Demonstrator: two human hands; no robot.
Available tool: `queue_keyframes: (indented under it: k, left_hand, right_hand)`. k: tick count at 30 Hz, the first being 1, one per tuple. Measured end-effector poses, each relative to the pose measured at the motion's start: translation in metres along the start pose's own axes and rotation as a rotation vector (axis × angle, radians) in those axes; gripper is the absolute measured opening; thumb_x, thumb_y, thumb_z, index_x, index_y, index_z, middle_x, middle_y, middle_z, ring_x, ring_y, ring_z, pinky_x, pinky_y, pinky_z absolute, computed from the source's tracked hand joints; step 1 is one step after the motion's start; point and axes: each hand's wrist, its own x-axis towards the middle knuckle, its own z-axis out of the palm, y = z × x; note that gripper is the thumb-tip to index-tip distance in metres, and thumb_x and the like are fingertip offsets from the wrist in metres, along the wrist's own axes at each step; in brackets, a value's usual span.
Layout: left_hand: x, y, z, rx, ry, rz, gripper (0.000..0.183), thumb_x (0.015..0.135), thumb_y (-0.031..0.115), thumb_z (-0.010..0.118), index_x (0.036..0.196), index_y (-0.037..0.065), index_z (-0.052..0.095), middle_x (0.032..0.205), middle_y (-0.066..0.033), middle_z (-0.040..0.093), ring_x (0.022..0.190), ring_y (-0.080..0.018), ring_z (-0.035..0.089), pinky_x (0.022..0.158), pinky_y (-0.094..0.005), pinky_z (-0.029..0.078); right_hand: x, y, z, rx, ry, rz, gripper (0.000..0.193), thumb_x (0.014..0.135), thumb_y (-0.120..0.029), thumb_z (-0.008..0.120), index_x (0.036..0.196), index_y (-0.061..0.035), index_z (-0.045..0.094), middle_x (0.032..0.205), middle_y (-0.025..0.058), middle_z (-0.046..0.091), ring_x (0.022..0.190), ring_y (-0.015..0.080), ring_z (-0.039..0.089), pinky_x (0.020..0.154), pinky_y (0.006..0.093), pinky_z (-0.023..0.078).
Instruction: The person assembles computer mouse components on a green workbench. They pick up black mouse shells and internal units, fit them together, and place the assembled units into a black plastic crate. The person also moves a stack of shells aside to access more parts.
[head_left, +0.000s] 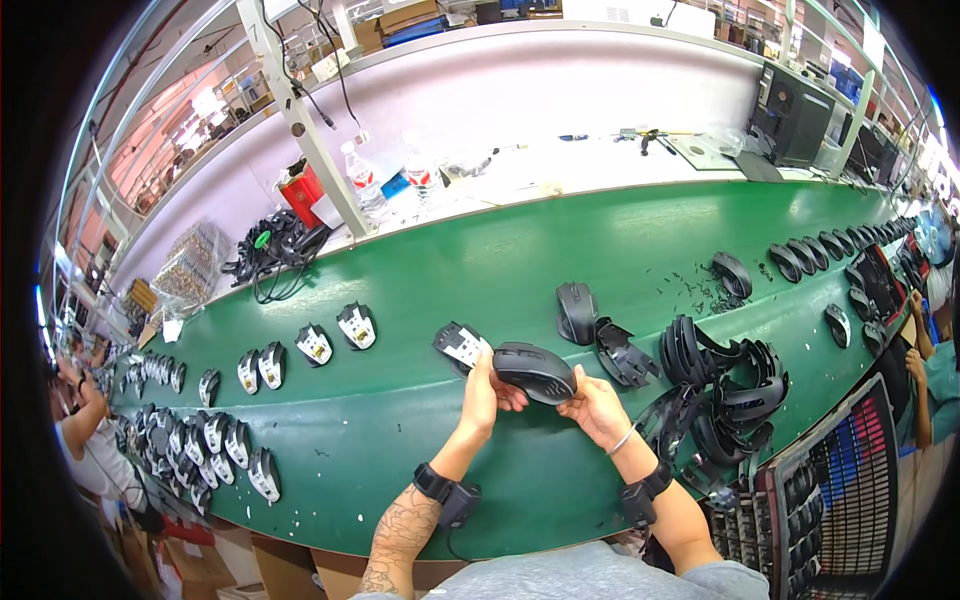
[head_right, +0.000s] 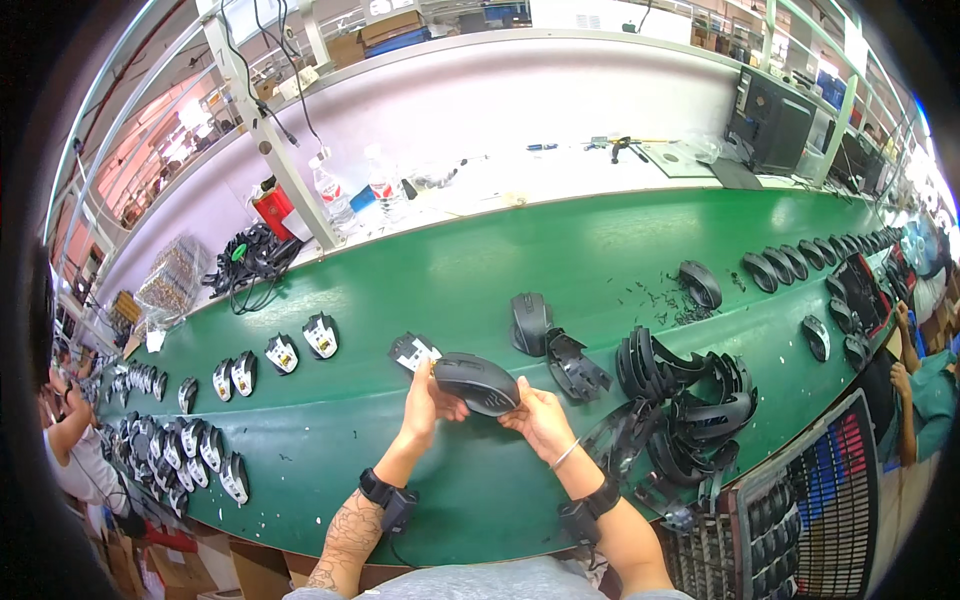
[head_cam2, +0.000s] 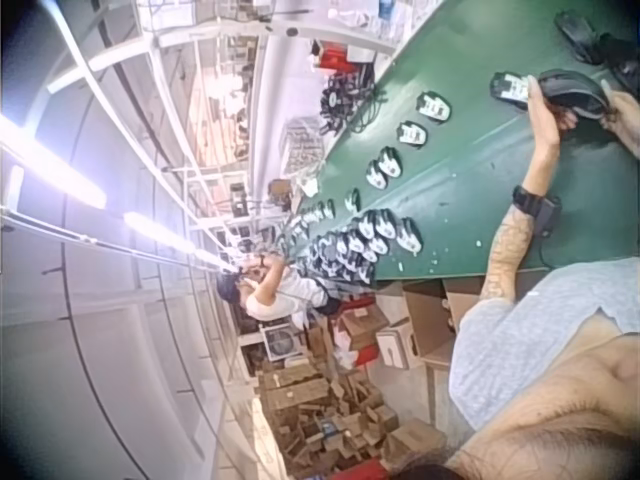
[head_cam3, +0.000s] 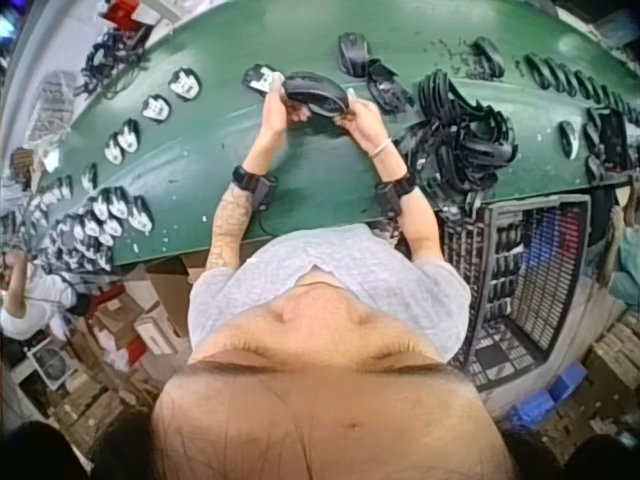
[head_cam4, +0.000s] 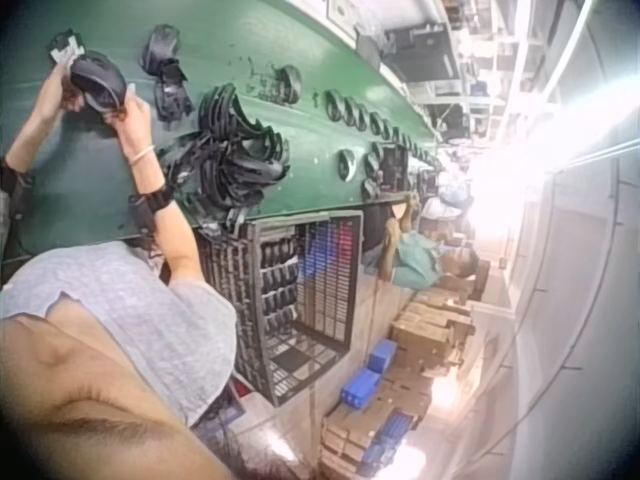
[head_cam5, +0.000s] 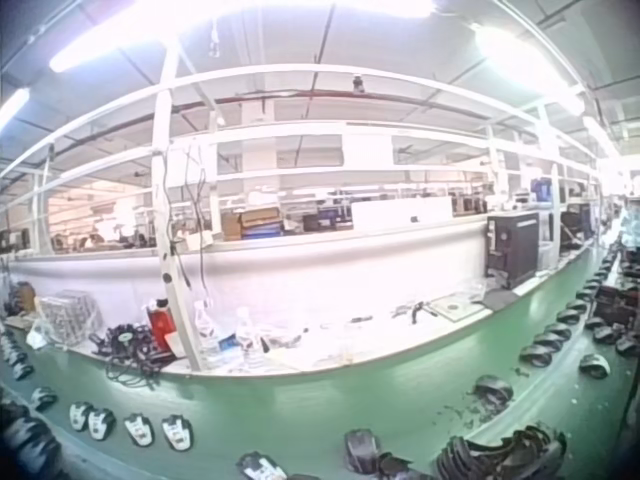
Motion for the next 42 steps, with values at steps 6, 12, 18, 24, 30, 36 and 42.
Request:
queue_keyframes:
  k: [6,12,18,24,30,36,42]
  left_hand:
    - [-0.010,0.004,0.016,0.210,-0.181,-0.052,0.046,0.090,0.036,0.058,0.078,-0.008,0.066,0.065,-0.0134,0.065,0.054,-0.0163,0.062,0.052,-0.0244,0.046]
    - [-0.004,-0.009,0.014,0.165,-0.208,0.039,0.034,0.091,0.024,0.061,0.080,-0.008,0.066,0.064,-0.0116,0.064,0.052,-0.0120,0.059,0.050,-0.0214,0.045]
    - [0.034,-0.015,0.008,0.204,-0.138,0.003,0.035,0.093,0.027,0.059,0.081,-0.006,0.065,0.066,-0.0083,0.064,0.057,-0.0110,0.059,0.055,-0.0223,0.046]
    - [0.071,-0.026,0.002,0.796,0.087,0.312,0.038,0.094,0.025,0.049,0.078,-0.007,0.061,0.065,-0.0172,0.063,0.065,-0.0308,0.063,0.066,-0.0409,0.048]
    - [0.075,-0.037,-0.022,1.241,0.204,0.411,0.031,0.091,0.021,0.052,0.083,-0.007,0.063,0.095,-0.0232,0.057,0.096,-0.0370,0.054,0.084,-0.0450,0.043]
    - [0.058,-0.020,0.003,1.293,0.421,0.766,0.031,0.078,0.012,0.063,0.103,-0.004,0.058,0.108,-0.0193,0.051,0.104,-0.0356,0.047,0.089,-0.0447,0.041]
    - [0.052,-0.019,0.065,1.251,-0.273,1.072,0.032,0.074,0.015,0.069,0.104,0.005,0.062,0.115,-0.0068,0.055,0.116,-0.0299,0.044,0.097,-0.0417,0.037]
  right_hand:
    - [0.002,0.003,-0.003,0.150,0.018,0.059,0.039,0.098,-0.037,0.047,0.092,-0.0019,0.062,0.078,0.0078,0.065,0.068,0.0163,0.062,0.065,0.0277,0.052]
    - [0.003,-0.007,-0.008,-0.355,0.114,-0.048,0.042,0.098,-0.039,0.044,0.097,-0.0005,0.061,0.081,0.0069,0.065,0.067,0.0141,0.061,0.063,0.0265,0.052]
    - [-0.008,-0.020,0.003,-1.608,0.706,-0.789,0.042,0.073,-0.006,0.067,0.113,-0.0022,0.056,0.121,0.0167,0.050,0.114,0.0334,0.044,0.093,0.0422,0.037]
    - [0.005,-0.007,-0.026,-1.892,0.803,-0.692,0.051,0.074,-0.007,0.063,0.124,-0.0032,0.051,0.123,0.0147,0.051,0.119,0.0337,0.042,0.102,0.0491,0.031]
    - [0.003,-0.010,-0.029,-1.816,0.763,-0.754,0.034,0.073,-0.008,0.068,0.106,-0.0079,0.062,0.101,0.0062,0.059,0.101,0.0268,0.052,0.099,0.0472,0.032]
    - [0.000,-0.014,-0.023,-1.752,0.692,-0.727,0.031,0.069,-0.009,0.072,0.099,-0.0092,0.065,0.095,0.0056,0.060,0.095,0.0258,0.053,0.099,0.0470,0.032]
    - [-0.002,-0.013,-0.022,-1.757,0.704,-0.740,0.031,0.068,-0.009,0.074,0.097,-0.0089,0.065,0.094,0.0065,0.061,0.096,0.0267,0.054,0.099,0.0482,0.031]
